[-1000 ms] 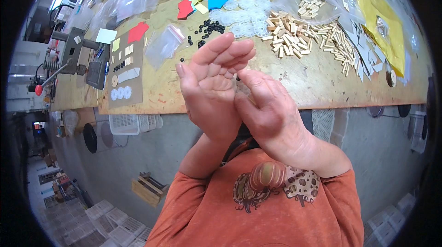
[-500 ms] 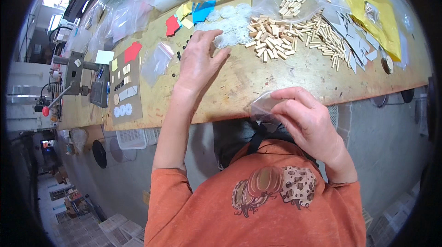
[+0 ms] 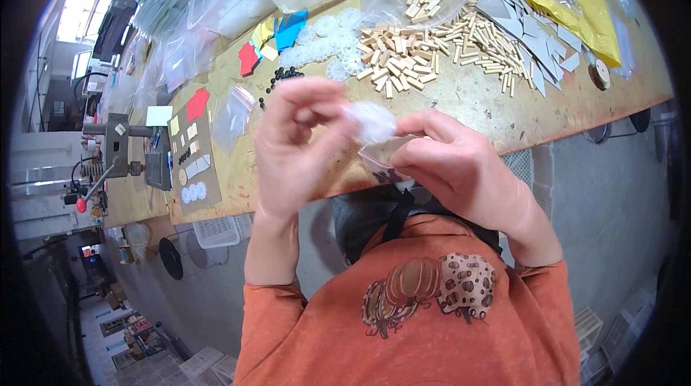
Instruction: The person assembles small craft kits by placing colored foam pieces, black beads, wooden dowels, and white plastic pieces into small clear plastic bags. The person handles each item individually and seals the bags on a cluttered workbench.
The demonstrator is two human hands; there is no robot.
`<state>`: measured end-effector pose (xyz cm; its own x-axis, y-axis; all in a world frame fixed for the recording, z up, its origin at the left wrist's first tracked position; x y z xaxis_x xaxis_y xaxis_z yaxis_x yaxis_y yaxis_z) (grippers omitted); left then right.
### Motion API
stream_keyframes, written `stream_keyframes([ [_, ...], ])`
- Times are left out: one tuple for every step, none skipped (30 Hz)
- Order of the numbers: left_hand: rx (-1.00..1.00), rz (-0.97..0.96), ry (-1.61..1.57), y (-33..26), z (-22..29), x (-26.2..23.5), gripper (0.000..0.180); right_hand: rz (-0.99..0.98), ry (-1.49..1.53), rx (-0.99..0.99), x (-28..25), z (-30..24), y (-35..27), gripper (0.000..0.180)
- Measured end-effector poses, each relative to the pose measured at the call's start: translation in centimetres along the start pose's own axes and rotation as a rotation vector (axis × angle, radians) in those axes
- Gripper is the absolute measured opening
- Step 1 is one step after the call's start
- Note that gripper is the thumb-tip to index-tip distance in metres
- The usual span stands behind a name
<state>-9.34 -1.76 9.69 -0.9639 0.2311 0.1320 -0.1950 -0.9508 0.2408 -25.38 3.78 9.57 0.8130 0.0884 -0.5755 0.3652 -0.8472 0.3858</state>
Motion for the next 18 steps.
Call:
stream_keyframes([
  [0.03, -0.063, 0.015, -0.5, 0.4, 1.2, 0.02, 0.001, 0.01, -0.012, -0.1, -0.2, 0.3, 0.015],
  [0.134, -0.2, 0.298, -0.7, 1.3, 2.4, 0.019, 0.004, 0.021, -0.022, -0.2, -0.3, 0.5, 0.014],
  [0.27, -0.35, 0.527, -0.8, 1.7, 3.7, 0.021, 0.006, 0.027, -0.034, -0.2, -0.4, 0.6, 0.014],
  [0.251, -0.395, 0.464, -0.3, 1.5, 3.7, 0.022, 0.008, 0.014, -0.023, -0.2, -0.2, 0.5, 0.013],
  [0.23, -0.441, 0.402, 0.1, 1.2, 3.9, 0.023, 0.012, 0.003, -0.011, -0.2, 0.2, 0.2, 0.013],
  [0.089, -0.3, 0.328, 1.5, -0.2, 2.3, 0.025, 0.015, -0.016, 0.002, -0.3, 0.6, -0.1, 0.012],
  [-0.051, -0.149, 0.253, 2.5, -1.8, 0.3, 0.028, 0.004, -0.043, 0.008, -0.2, 0.7, -0.4, 0.012],
  [0.062, -0.133, 0.507, 4.6, -1.8, -0.2, 0.038, -0.006, -0.07, 0.015, -0.1, 0.7, -0.6, 0.012],
  [0.061, -0.128, 0.627, 6.5, -3.4, -1.2, 0.043, -0.019, -0.095, 0.015, 0.0, 0.4, -0.7, 0.012],
  [0.059, -0.121, 0.749, 7.8, -5.1, -2.2, 0.049, -0.026, -0.094, 0.011, 0.2, 0.1, -0.7, 0.013],
  [0.041, -0.128, 0.808, 8.5, -6.7, -2.8, 0.051, -0.031, -0.094, 0.008, 0.4, -0.1, -0.8, 0.013],
  [0.023, -0.149, 0.863, 9.3, -8.0, -2.5, 0.052, -0.03, -0.098, 0.016, 0.4, 0.0, -1.0, 0.014],
  [0.006, -0.168, 0.918, 9.6, -9.0, -2.3, 0.054, -0.026, -0.098, 0.017, 0.3, 0.0, -1.1, 0.014],
  [-0.003, -0.17, 0.978, 9.6, -9.4, -2.5, 0.051, -0.022, -0.099, 0.017, 0.2, -0.1, -1.2, 0.014],
  [0.016, -0.18, 0.968, 9.5, -9.5, -2.2, 0.05, -0.015, -0.095, 0.023, 0.1, 0.0, -1.4, 0.014],
  [0.035, -0.187, 0.959, 9.5, -9.7, -2.2, 0.049, -0.012, -0.099, 0.031, 0.0, 0.2, -1.6, 0.014],
  [0.053, -0.193, 0.95, 9.4, -9.8, -2.4, 0.047, -0.01, -0.102, 0.036, -0.1, 0.5, -1.7, 0.014],
  [0.026, -0.177, 0.895, 9.4, -10.1, -3.0, 0.046, -0.011, -0.104, 0.04, 0.0, 0.6, -1.9, 0.014],
])
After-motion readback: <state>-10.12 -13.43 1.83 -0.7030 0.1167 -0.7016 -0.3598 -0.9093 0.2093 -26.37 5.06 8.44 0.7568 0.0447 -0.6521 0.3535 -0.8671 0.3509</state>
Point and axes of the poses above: each hand's wrist, its own y-axis towards the middle knuckle, its own x-axis out of the palm, z = x × y, the point moved 10 cm from there along y, towards the middle knuckle, and after that the axes turned 15 degrees about -y, right-handed, at the moved point
